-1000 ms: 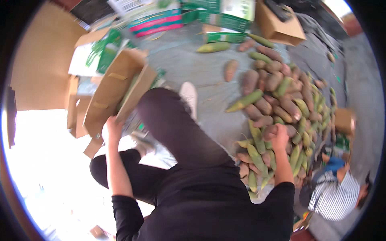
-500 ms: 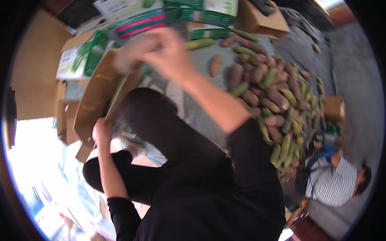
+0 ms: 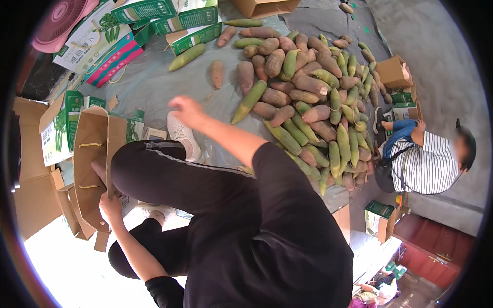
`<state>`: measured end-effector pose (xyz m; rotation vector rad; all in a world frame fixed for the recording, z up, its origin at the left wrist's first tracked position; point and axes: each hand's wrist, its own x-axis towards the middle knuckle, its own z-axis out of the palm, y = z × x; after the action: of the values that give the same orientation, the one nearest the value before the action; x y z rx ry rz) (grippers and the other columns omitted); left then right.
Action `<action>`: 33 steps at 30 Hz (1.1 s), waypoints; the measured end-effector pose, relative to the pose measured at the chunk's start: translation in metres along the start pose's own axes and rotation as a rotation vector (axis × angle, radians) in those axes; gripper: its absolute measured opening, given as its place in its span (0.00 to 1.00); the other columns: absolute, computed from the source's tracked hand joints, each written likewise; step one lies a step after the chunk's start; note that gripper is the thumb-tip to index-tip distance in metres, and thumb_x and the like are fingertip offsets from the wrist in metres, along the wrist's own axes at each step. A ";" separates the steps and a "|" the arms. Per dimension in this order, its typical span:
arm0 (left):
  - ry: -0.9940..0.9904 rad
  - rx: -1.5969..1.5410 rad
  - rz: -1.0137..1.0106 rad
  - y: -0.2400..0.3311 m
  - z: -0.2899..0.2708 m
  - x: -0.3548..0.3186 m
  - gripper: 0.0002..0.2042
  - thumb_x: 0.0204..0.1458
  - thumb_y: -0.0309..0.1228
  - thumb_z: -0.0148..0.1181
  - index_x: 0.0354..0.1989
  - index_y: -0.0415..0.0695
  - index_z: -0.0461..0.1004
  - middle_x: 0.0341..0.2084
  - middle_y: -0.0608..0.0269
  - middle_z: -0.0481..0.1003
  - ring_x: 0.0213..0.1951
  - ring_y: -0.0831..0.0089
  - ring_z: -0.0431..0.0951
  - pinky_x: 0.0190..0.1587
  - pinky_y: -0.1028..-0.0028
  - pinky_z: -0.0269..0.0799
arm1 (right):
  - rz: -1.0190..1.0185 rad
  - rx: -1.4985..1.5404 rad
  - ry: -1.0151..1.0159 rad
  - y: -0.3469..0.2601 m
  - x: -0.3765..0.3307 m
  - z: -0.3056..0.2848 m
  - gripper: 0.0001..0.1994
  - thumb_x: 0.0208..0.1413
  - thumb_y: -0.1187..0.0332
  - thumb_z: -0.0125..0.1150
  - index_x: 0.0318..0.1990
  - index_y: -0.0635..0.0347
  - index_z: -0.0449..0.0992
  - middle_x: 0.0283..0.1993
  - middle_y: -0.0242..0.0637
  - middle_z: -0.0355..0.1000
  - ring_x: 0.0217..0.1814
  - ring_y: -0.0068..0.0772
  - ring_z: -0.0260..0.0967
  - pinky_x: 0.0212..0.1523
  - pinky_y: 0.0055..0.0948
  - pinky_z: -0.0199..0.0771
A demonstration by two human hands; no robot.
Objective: Sorting, weighing, and packing vegetables into paper bags and cardboard boxes.
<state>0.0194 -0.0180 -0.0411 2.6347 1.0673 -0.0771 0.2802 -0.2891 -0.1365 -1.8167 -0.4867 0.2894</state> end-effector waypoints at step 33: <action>0.013 -0.052 -0.043 0.013 -0.008 -0.001 0.10 0.44 0.30 0.59 0.31 0.35 0.74 0.25 0.52 0.74 0.28 0.59 0.75 0.36 0.66 0.68 | 1.186 -0.037 1.076 0.268 -0.162 -0.224 0.23 0.40 0.69 0.70 0.42 0.73 0.69 0.36 0.45 0.72 0.33 0.34 0.71 0.29 0.33 0.70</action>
<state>0.0271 -0.0255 -0.0296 2.5699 1.1159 -0.0406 0.2824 -0.6197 -0.3345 -1.8031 1.3655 0.0412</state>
